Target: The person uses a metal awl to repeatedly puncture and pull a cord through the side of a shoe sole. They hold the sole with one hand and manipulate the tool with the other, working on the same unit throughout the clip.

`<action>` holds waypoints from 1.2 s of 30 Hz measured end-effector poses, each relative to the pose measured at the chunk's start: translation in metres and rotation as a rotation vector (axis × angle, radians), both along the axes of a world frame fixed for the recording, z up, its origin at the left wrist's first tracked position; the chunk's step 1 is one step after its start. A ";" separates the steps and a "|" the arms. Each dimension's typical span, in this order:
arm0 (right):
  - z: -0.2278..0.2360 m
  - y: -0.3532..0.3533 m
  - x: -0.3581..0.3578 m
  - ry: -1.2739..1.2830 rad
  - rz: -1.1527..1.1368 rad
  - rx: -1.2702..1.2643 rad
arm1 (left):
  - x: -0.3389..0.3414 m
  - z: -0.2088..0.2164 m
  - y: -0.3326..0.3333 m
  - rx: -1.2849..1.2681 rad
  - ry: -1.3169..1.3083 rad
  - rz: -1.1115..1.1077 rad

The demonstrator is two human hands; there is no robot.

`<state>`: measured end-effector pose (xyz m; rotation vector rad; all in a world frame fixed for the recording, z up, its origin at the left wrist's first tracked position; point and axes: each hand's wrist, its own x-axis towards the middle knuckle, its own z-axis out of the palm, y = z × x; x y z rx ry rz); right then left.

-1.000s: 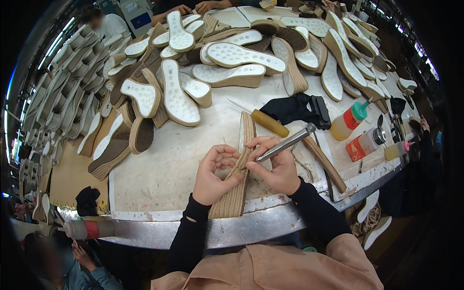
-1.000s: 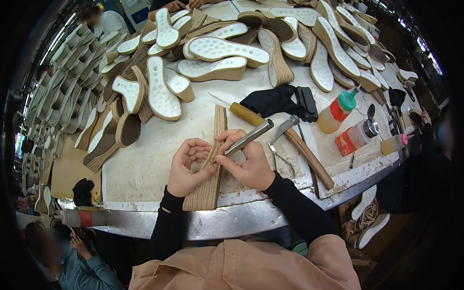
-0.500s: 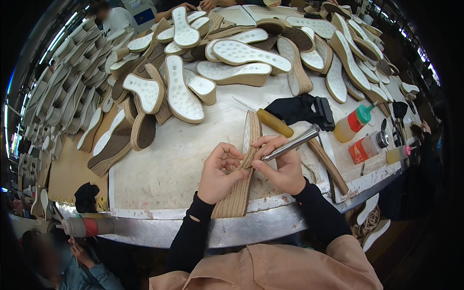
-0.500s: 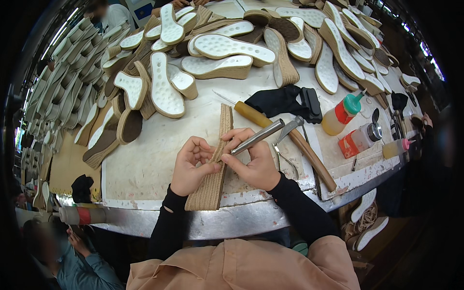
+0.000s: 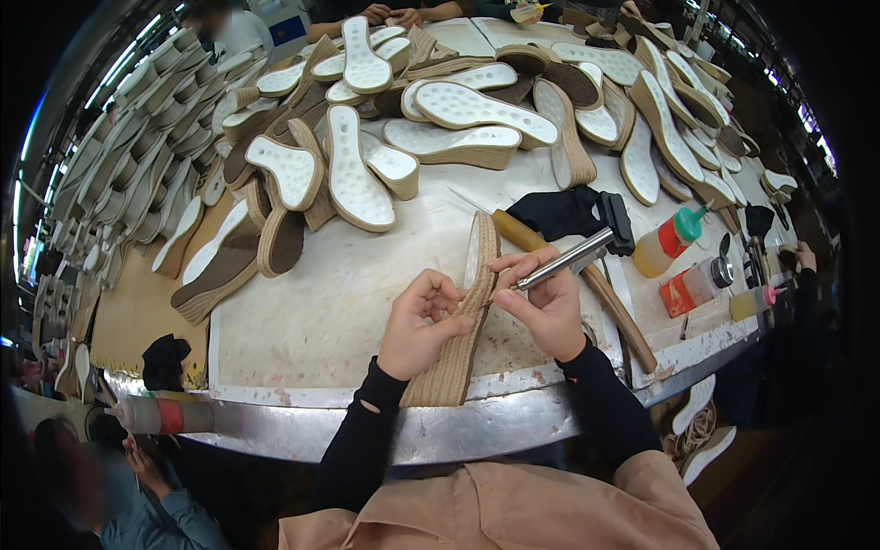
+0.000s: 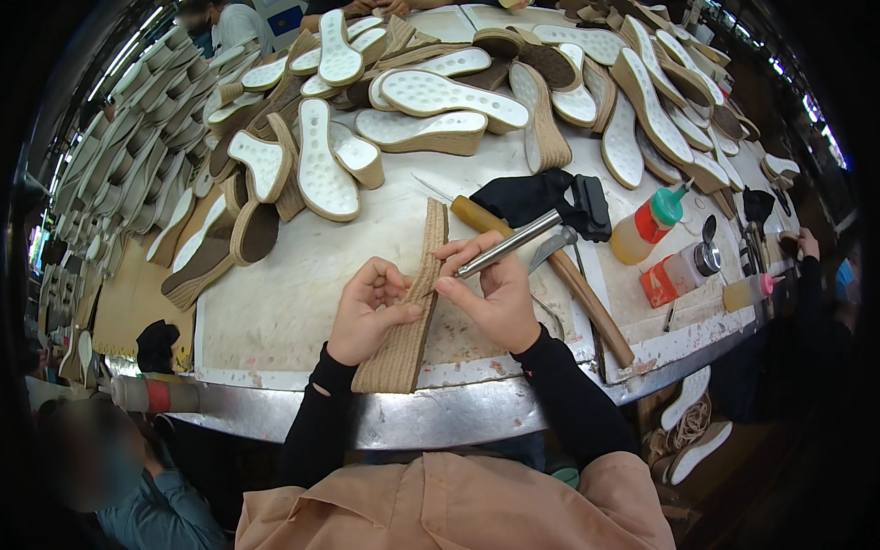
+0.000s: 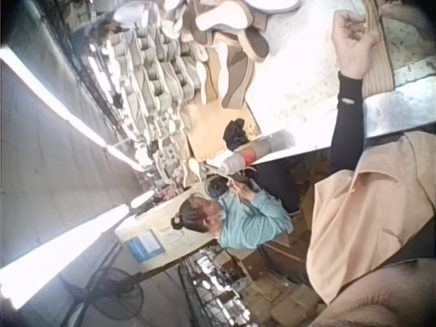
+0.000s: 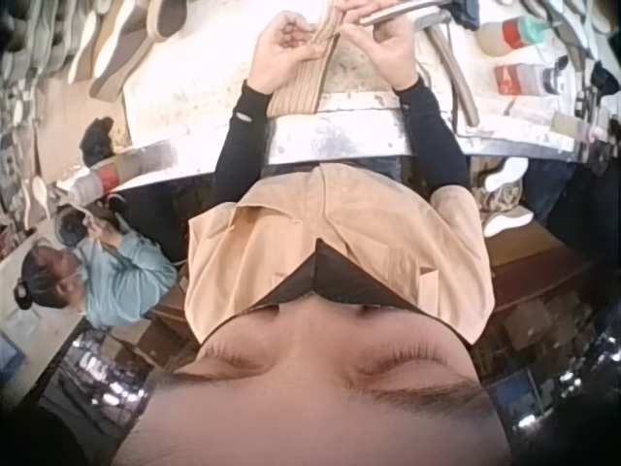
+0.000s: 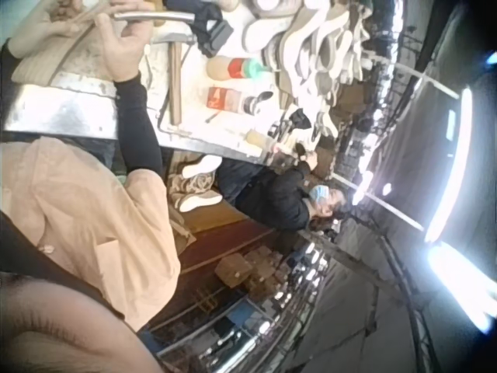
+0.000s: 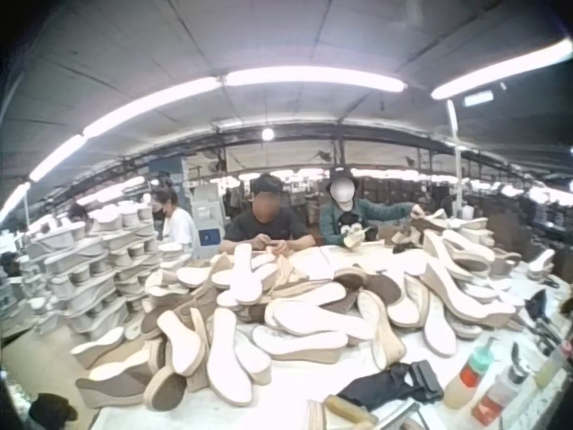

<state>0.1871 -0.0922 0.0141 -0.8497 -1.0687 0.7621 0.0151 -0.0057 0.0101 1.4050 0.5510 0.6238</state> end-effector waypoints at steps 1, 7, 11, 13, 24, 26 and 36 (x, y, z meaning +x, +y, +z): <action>-0.001 0.001 0.000 -0.011 -0.004 -0.004 | 0.000 0.000 0.000 0.011 -0.004 -0.009; 0.002 -0.005 -0.007 -0.137 -0.082 0.005 | -0.014 0.008 -0.002 -0.201 -0.080 0.004; 0.007 -0.018 -0.022 -0.308 0.003 -0.089 | -0.041 0.014 -0.017 -0.192 0.008 0.064; 0.008 -0.021 -0.030 -0.251 0.107 -0.185 | -0.053 0.015 -0.028 -0.103 0.105 0.074; 0.009 -0.019 -0.040 -0.239 0.113 -0.163 | -0.045 0.008 -0.049 0.105 0.183 0.246; 0.008 -0.018 -0.041 -0.297 0.089 -0.146 | -0.042 0.006 -0.049 0.124 0.170 0.274; -0.001 -0.018 -0.044 -0.025 0.134 -0.238 | -0.039 0.001 -0.053 0.127 0.067 0.282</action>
